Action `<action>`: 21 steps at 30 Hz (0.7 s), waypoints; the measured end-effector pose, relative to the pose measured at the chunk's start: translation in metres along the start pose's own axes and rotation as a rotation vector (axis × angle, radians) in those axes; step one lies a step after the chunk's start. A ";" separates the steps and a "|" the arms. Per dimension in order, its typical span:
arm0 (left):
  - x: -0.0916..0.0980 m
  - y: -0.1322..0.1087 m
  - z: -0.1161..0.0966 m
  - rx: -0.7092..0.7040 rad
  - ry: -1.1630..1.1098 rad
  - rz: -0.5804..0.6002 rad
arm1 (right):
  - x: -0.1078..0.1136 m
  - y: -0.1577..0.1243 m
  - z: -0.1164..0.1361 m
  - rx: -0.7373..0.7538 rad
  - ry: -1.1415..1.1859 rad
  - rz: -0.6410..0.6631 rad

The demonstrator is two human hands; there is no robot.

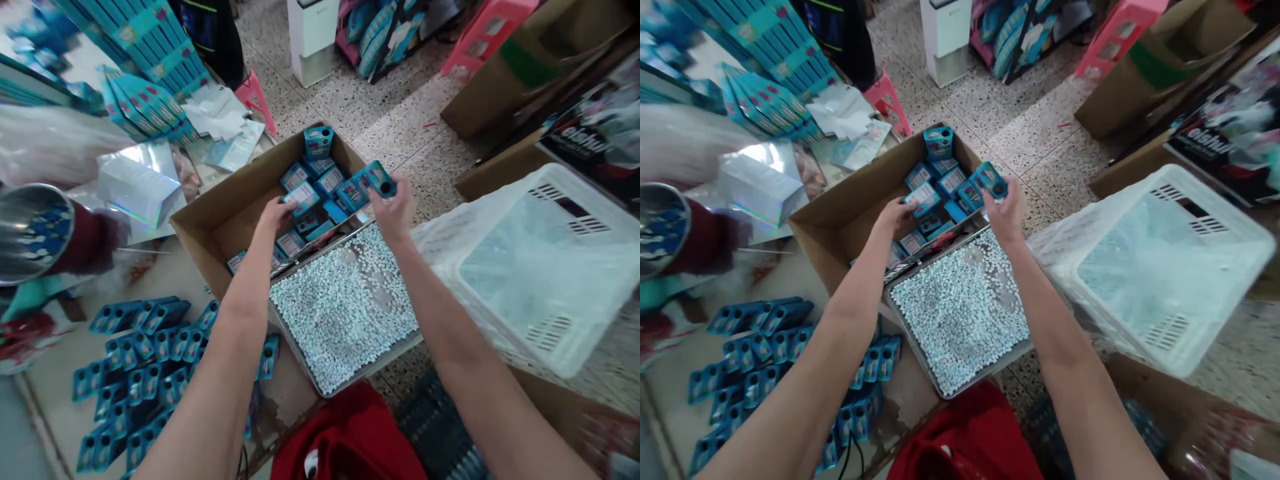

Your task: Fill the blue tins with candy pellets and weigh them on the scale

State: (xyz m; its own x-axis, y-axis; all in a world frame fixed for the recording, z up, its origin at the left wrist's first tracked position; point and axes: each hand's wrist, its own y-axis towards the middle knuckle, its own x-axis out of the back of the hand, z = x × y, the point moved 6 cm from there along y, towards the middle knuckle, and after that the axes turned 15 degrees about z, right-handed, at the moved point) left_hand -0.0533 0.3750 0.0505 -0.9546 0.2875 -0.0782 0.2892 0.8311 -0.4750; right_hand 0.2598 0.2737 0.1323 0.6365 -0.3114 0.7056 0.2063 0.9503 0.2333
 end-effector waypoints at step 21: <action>-0.091 -0.168 0.056 0.098 -0.771 0.196 | 0.019 -0.118 0.096 0.137 0.953 0.753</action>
State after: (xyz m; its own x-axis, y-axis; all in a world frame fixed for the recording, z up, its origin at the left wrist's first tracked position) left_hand -0.0194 0.1824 0.0883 -0.6779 -0.0161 -0.7349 0.4834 0.7434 -0.4622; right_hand 0.1763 0.1556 0.1830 0.8649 0.4979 -0.0641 -0.4922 0.8661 0.0872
